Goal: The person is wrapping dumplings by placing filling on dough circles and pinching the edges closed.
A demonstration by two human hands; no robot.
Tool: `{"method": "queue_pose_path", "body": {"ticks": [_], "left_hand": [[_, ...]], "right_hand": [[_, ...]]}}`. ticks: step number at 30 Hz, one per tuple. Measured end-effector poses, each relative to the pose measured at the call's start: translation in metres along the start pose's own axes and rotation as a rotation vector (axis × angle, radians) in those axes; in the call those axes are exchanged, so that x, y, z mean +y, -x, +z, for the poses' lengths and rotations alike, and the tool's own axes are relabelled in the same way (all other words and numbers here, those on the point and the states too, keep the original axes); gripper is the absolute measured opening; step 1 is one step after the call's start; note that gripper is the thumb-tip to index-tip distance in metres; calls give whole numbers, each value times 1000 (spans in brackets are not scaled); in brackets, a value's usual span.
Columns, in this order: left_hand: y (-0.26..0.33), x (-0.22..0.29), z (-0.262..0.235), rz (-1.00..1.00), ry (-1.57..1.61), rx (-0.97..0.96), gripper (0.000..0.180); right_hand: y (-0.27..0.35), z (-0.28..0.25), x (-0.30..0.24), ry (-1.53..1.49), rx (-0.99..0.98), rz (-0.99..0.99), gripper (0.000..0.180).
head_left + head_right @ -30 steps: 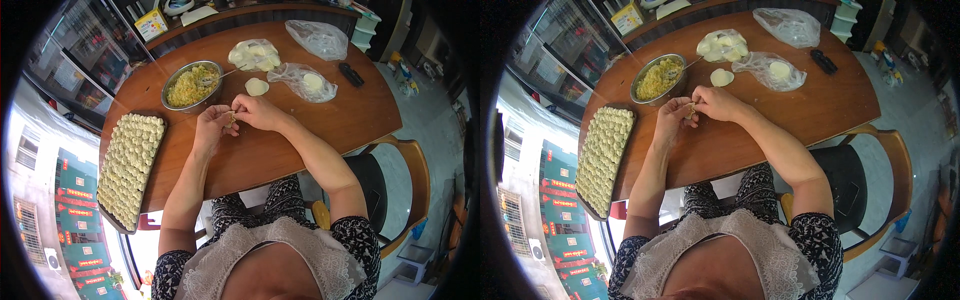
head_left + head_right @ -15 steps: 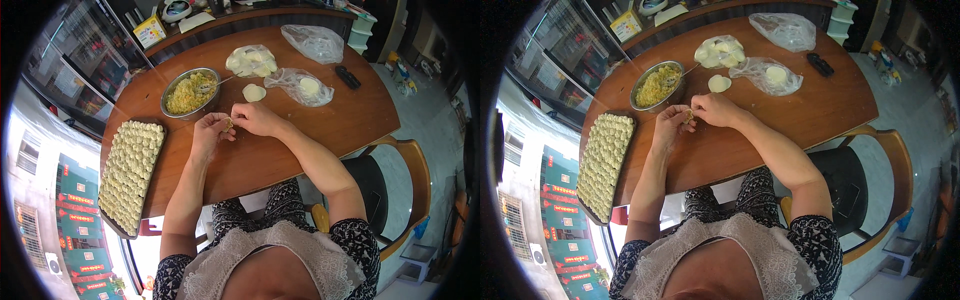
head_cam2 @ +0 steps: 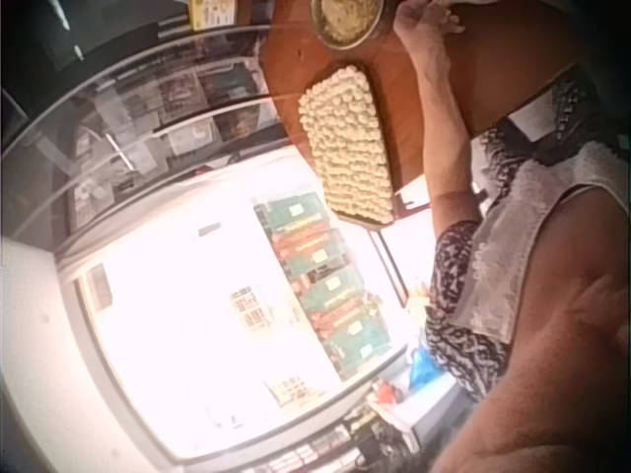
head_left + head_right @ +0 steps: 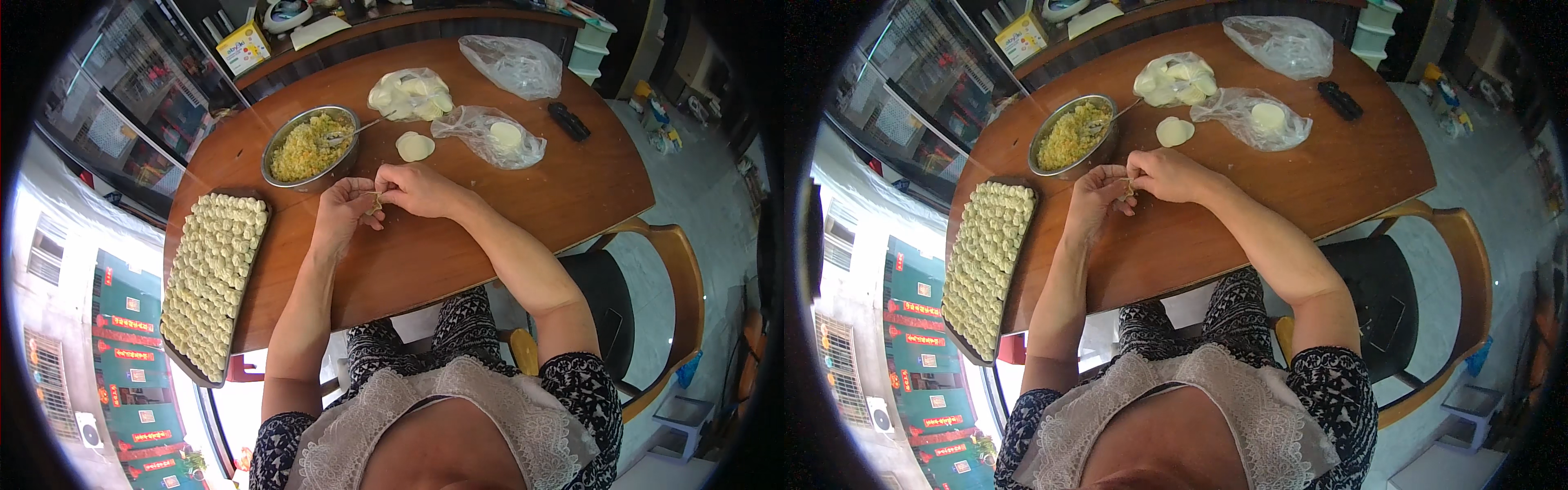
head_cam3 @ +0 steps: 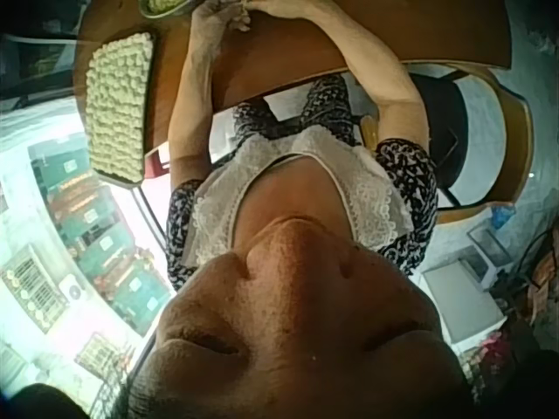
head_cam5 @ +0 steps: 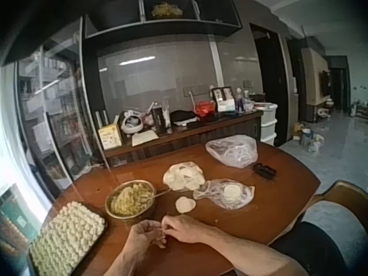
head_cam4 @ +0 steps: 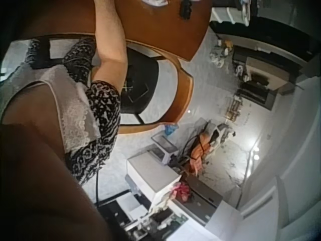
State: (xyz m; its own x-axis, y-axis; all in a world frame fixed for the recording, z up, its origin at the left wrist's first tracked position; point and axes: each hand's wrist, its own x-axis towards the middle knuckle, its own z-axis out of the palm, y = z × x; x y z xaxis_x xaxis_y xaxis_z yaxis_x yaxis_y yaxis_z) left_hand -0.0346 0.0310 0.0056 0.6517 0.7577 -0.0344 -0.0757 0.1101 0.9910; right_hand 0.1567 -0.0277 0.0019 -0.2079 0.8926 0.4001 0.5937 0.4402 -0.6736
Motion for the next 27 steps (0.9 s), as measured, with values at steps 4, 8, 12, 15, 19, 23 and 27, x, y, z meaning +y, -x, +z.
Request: {"method": "queue_pose_path", "body": {"ticks": [4, 8, 12, 15, 19, 23, 27], "left_hand": [[1, 6, 2, -27, 184, 50, 17], [2, 4, 1, -14, 186, 51, 14], [-3, -1, 1, 16, 105, 38, 10], [-3, -6, 0, 19, 57, 48, 8], [-2, -7, -1, 34, -11, 44, 8], [0, -3, 2, 13, -26, 45, 9], [0, 2, 4, -15, -63, 16, 14]], "right_hand": [[0, -2, -1, 24, 19, 3, 11], [-1, -1, -3, 33, 27, 2, 11], [0, -3, -3, 27, 29, 2, 10], [0, 1, -2, 58, 24, -30, 10], [-1, 4, 3, 94, 26, -91, 10], [0, 2, 0, 38, 30, 13, 11], [1, 0, 0, -22, 36, 32, 13]]}}
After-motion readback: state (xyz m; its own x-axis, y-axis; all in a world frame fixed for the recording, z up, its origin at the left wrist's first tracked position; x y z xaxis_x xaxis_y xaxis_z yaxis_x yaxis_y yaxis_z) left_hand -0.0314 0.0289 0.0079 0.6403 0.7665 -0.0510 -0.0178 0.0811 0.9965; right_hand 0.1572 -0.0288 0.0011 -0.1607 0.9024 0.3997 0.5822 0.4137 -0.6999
